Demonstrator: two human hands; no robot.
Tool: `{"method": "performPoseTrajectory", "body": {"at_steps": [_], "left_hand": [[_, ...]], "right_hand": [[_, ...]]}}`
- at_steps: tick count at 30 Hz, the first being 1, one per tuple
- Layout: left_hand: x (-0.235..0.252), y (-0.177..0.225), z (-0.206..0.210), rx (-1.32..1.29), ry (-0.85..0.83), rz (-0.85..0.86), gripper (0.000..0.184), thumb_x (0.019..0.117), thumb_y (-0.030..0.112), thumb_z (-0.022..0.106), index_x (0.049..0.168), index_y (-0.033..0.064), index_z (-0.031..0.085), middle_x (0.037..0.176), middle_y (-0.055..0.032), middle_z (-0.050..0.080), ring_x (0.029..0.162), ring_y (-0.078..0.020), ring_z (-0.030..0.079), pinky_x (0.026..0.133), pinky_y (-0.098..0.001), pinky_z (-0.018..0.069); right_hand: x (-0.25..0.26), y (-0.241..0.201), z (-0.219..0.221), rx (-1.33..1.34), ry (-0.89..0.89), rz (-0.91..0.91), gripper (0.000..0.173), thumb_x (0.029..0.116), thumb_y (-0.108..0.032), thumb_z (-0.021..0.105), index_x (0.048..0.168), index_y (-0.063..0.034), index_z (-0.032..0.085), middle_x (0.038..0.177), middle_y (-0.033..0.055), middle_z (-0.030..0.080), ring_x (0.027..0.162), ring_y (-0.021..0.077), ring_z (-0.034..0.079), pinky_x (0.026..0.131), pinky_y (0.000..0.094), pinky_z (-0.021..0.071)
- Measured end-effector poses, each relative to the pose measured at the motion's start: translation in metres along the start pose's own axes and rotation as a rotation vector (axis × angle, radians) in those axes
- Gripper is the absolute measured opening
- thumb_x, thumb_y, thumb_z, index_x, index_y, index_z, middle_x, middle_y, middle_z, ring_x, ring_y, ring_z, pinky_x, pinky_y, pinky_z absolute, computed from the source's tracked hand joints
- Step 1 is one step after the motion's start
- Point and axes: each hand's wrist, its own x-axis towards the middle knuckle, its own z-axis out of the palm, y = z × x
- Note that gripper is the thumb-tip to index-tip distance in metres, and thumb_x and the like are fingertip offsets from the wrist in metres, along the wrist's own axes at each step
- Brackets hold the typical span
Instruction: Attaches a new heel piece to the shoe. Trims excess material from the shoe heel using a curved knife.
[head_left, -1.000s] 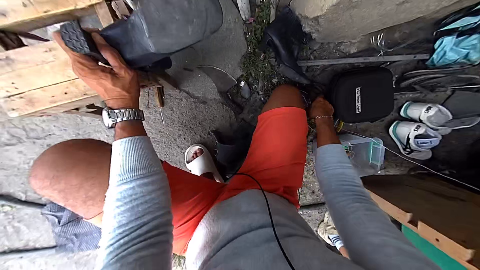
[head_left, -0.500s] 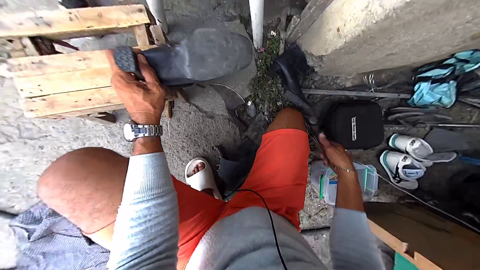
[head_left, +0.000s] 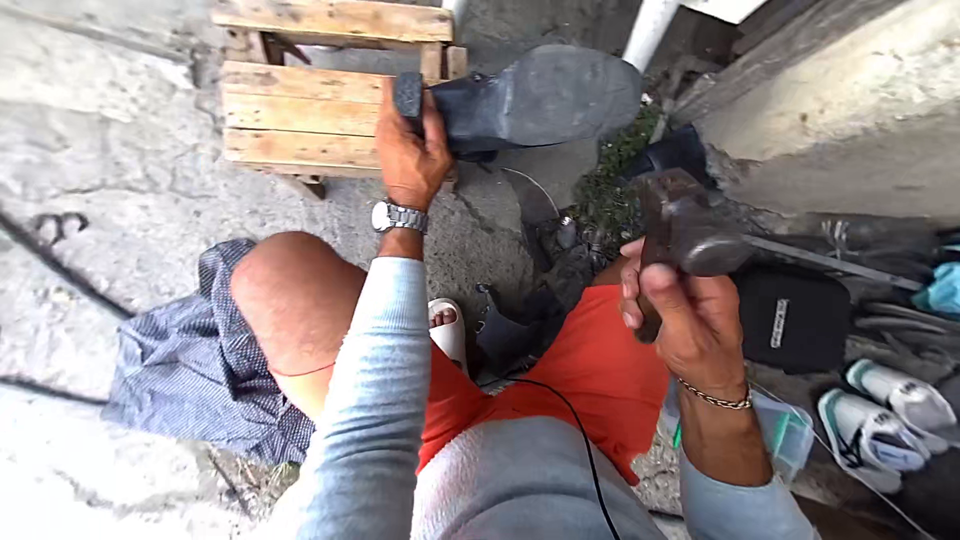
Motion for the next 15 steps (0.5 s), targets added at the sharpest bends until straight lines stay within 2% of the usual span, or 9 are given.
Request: {"method": "performPoseTrajectory", "body": {"at_steps": [2, 4, 5, 6, 8, 9, 11, 13, 15], "left_hand": [[0.003, -0.002, -0.003, -0.002, 0.004, -0.057, 0.030, 0.1043, 0.020, 0.052, 0.118, -0.0026, 0.066, 0.105, -0.0144, 0.073, 0.098, -0.0145, 0.072, 0.090, -0.0316, 0.0579], [0.004, 0.002, -0.007, 0.019, -0.030, -0.123, 0.031, 0.1040, 0.023, 0.052, 0.118, -0.0004, 0.068, 0.104, -0.0128, 0.074, 0.097, -0.0146, 0.072, 0.090, -0.0330, 0.0580], [0.003, 0.006, -0.007, 0.035, -0.056, -0.153, 0.032, 0.1034, 0.024, 0.052, 0.120, 0.0001, 0.067, 0.105, -0.0131, 0.074, 0.098, -0.0164, 0.072, 0.090, -0.0355, 0.0576], [0.004, 0.011, -0.007, 0.050, -0.077, -0.177, 0.033, 0.1025, 0.024, 0.053, 0.122, 0.0006, 0.065, 0.107, -0.0129, 0.073, 0.101, -0.0180, 0.072, 0.092, -0.0380, 0.0574], [0.004, 0.016, -0.002, 0.090, -0.071, -0.159, 0.034, 0.1005, 0.022, 0.055, 0.124, -0.0005, 0.063, 0.110, -0.0149, 0.072, 0.105, -0.0222, 0.071, 0.094, -0.0404, 0.0575], [0.003, 0.017, 0.001, 0.097, -0.054, -0.139, 0.032, 0.0993, 0.020, 0.056, 0.122, -0.0016, 0.063, 0.111, -0.0164, 0.071, 0.105, -0.0241, 0.071, 0.093, -0.0405, 0.0576], [0.002, 0.018, 0.004, 0.118, -0.049, -0.155, 0.032, 0.0985, 0.020, 0.055, 0.121, -0.0009, 0.063, 0.111, -0.0160, 0.071, 0.103, -0.0247, 0.071, 0.090, -0.0404, 0.0579], [0.006, 0.017, 0.004, 0.117, -0.052, -0.201, 0.034, 0.0995, 0.021, 0.054, 0.124, 0.0001, 0.063, 0.109, -0.0143, 0.073, 0.100, -0.0232, 0.072, 0.088, -0.0409, 0.0586], [0.009, 0.016, 0.003, 0.093, -0.043, -0.233, 0.033, 0.1004, 0.021, 0.053, 0.124, 0.0004, 0.062, 0.106, -0.0129, 0.073, 0.097, -0.0214, 0.073, 0.086, -0.0400, 0.0588]], "right_hand": [[0.026, -0.022, 0.024, -0.095, 0.017, -0.164, 0.034, 0.1056, -0.037, 0.055, 0.123, -0.0081, 0.061, 0.081, -0.0013, 0.062, 0.061, 0.0092, 0.059, 0.053, 0.0265, 0.0543], [0.053, -0.041, 0.036, -0.393, 0.080, -0.361, 0.037, 0.1036, -0.028, 0.059, 0.128, 0.0000, 0.054, 0.100, 0.0049, 0.066, 0.083, 0.0115, 0.068, 0.071, 0.0323, 0.0614], [0.068, -0.049, 0.039, -0.525, 0.087, -0.406, 0.041, 0.1030, -0.028, 0.061, 0.129, 0.0021, 0.049, 0.103, 0.0077, 0.066, 0.086, 0.0126, 0.069, 0.073, 0.0342, 0.0623], [0.080, -0.057, 0.043, -0.640, 0.079, -0.393, 0.045, 0.1024, -0.030, 0.064, 0.131, 0.0016, 0.048, 0.100, 0.0081, 0.067, 0.080, 0.0124, 0.069, 0.067, 0.0336, 0.0621], [0.102, -0.076, 0.049, -0.829, 0.003, -0.233, 0.042, 0.1026, -0.039, 0.061, 0.127, -0.0057, 0.052, 0.085, 0.0058, 0.063, 0.064, 0.0139, 0.063, 0.052, 0.0353, 0.0537], [0.115, -0.084, 0.052, -0.875, -0.069, -0.144, 0.040, 0.1039, -0.042, 0.057, 0.124, -0.0080, 0.053, 0.082, 0.0071, 0.061, 0.063, 0.0186, 0.061, 0.053, 0.0412, 0.0512], [0.137, -0.088, 0.058, -0.915, -0.166, -0.089, 0.039, 0.1065, -0.044, 0.048, 0.128, -0.0123, 0.056, 0.088, 0.0037, 0.065, 0.069, 0.0169, 0.065, 0.060, 0.0415, 0.0559], [0.144, -0.086, 0.074, -0.990, -0.117, -0.240, 0.038, 0.1082, -0.038, 0.047, 0.130, -0.0099, 0.058, 0.090, 0.0074, 0.068, 0.074, 0.0208, 0.067, 0.064, 0.0447, 0.0545], [0.148, -0.086, 0.090, -1.022, -0.018, -0.453, 0.036, 0.1081, -0.033, 0.051, 0.130, -0.0066, 0.062, 0.093, 0.0101, 0.071, 0.076, 0.0205, 0.068, 0.063, 0.0414, 0.0542]]}}
